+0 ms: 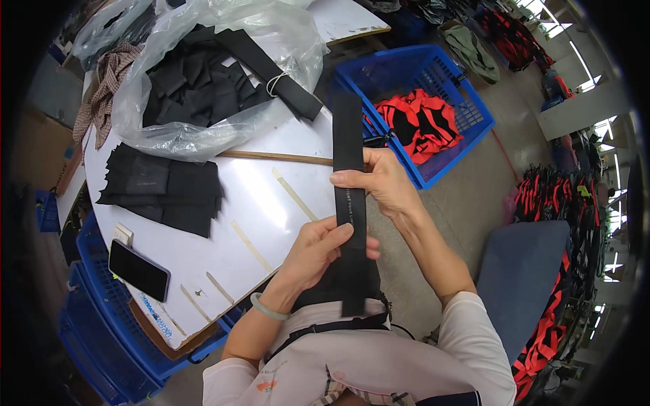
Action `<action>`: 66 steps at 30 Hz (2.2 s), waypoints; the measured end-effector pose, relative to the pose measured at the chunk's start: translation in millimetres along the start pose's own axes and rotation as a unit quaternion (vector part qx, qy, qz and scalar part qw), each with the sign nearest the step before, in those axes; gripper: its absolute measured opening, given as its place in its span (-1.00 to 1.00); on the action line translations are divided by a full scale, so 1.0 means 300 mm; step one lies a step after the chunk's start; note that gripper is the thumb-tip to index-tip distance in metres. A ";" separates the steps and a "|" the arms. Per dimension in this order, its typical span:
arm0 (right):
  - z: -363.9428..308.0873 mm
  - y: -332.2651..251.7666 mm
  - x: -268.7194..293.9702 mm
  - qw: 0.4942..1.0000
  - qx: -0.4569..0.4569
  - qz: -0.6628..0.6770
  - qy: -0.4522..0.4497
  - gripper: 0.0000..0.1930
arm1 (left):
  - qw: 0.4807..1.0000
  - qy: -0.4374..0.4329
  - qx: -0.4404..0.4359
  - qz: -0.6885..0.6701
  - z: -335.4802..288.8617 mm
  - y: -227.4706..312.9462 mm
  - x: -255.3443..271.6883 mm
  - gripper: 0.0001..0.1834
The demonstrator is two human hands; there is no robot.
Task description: Manually fold and prepare black fabric strips using a wooden rod as an aid in a manufacturing facility.
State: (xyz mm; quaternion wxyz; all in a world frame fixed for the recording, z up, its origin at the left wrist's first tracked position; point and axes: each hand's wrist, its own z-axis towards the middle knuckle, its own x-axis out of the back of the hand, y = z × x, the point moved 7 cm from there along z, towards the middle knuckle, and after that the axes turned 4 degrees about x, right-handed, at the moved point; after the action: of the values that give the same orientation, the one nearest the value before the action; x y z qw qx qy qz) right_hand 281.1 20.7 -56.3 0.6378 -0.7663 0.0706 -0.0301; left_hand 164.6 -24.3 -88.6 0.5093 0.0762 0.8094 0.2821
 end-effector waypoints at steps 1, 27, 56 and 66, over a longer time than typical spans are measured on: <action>0.011 0.019 0.001 1.000 -0.003 0.027 -0.006 -0.86 | 1.000 -0.001 -0.003 0.005 0.000 -0.006 0.004 -0.69; 0.224 0.021 -0.306 0.990 0.001 0.094 -0.108 -0.81 | 0.712 0.454 -0.526 0.098 -0.532 0.511 0.550 -0.24; 0.172 -0.162 -0.270 0.978 0.156 0.134 0.044 -0.84 | 0.923 0.157 -0.351 -0.021 -0.124 0.386 0.164 -0.65; 0.010 -0.031 -0.197 0.931 0.135 0.332 -0.076 -0.87 | 0.938 0.105 -0.279 -0.179 -0.112 0.271 0.120 -0.66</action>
State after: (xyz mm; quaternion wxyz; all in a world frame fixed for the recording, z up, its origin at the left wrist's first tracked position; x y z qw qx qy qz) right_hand 223.8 34.1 -45.2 0.7124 -0.6059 0.2674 0.2320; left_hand 105.4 45.1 -62.4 0.4646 -0.2454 0.7472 0.4069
